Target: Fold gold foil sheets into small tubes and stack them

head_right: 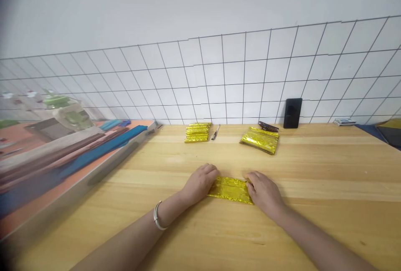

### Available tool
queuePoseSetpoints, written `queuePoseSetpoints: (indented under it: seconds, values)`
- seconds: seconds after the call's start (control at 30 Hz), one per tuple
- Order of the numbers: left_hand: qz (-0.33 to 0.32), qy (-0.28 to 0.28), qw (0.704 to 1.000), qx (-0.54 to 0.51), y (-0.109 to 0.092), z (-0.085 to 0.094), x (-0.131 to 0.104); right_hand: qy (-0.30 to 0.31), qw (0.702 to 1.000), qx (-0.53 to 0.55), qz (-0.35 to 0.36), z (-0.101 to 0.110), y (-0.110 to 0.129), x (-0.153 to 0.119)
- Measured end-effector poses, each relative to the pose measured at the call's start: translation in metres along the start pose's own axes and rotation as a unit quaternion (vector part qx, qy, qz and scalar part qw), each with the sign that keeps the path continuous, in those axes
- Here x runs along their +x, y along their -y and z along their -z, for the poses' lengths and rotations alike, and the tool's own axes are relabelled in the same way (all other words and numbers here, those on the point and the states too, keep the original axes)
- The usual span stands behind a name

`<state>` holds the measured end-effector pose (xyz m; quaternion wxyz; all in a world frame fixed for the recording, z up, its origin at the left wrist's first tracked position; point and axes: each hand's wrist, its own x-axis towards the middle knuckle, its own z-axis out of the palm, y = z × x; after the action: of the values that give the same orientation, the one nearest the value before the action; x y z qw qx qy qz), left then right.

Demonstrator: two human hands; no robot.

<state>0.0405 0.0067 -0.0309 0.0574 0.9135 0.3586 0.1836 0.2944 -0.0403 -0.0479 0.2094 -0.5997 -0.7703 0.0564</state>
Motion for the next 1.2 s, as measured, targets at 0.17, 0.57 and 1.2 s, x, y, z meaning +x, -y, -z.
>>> queuePoseSetpoints:
  seconds: [0.17,0.57,1.2]
  values:
    - [-0.138,0.075,0.987,0.034,-0.004,0.009,0.0,-0.003,1.0,0.004,-0.002,-0.001,-0.001,0.0]
    - [-0.057,0.102,0.988,0.098,-0.046,0.014,-0.019,0.013,1.0,0.01,0.017,0.005,0.004,0.001]
    - [-0.075,0.169,0.981,0.05,-0.057,0.014,-0.03,0.003,0.999,-0.022,0.032,-0.001,-0.002,-0.001]
